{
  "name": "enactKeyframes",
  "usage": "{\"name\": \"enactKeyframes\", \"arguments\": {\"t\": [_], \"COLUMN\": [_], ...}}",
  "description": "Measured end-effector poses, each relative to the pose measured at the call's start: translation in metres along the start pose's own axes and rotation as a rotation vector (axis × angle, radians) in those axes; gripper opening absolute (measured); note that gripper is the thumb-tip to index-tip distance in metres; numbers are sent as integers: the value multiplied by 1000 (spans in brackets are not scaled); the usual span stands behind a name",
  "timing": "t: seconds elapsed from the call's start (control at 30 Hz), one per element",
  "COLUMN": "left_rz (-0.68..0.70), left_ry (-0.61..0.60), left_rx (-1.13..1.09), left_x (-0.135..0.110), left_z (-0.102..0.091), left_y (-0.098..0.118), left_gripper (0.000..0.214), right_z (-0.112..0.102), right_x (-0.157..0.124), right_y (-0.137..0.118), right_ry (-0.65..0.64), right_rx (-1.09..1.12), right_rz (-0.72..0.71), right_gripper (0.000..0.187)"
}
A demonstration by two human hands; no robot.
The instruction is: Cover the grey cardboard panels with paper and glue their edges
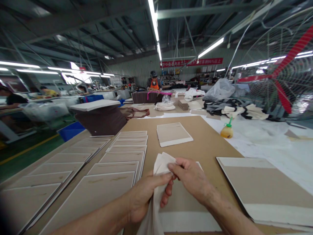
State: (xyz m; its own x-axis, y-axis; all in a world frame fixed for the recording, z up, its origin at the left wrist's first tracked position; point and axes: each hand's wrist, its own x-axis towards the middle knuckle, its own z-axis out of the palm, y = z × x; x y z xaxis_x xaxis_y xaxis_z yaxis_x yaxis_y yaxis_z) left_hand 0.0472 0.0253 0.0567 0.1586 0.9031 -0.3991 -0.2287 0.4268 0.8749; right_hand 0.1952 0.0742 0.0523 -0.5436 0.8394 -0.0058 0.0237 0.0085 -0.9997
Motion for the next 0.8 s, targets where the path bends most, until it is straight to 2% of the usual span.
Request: {"name": "enactKeyframes", "arguments": {"t": [0.07,0.17,0.27,0.4,0.53,0.6,0.67,0.8], "left_rz": [28,82,100,103,71,76,96,131], "left_ry": [16,104,168,189,147,170,222,243], "left_rx": [-11,-33,-57,-83,-142,-183,-240,-303], "left_x": [0,0,2,4,3,3,3,4], "left_z": [-3,-2,2,5,-1,-4,-6,-1], "left_y": [2,2,2,0,-2,-2,-1,1], "left_gripper": [36,38,41,44,45,41,41,41], "right_z": [-3,-4,-3,-4,-11,-12,-9,8], "right_x": [-1,-1,2,5,5,4,1,-6], "right_y": [-3,0,9,17,16,15,14,13], "right_ry": [58,139,134,149,203,232,262,162], "right_rx": [34,170,206,96,-52,26,211,451], "right_rz": [-24,-8,17,-17,-70,-75,-65,-47], "right_gripper": [34,40,42,44,46,44,38,30]}}
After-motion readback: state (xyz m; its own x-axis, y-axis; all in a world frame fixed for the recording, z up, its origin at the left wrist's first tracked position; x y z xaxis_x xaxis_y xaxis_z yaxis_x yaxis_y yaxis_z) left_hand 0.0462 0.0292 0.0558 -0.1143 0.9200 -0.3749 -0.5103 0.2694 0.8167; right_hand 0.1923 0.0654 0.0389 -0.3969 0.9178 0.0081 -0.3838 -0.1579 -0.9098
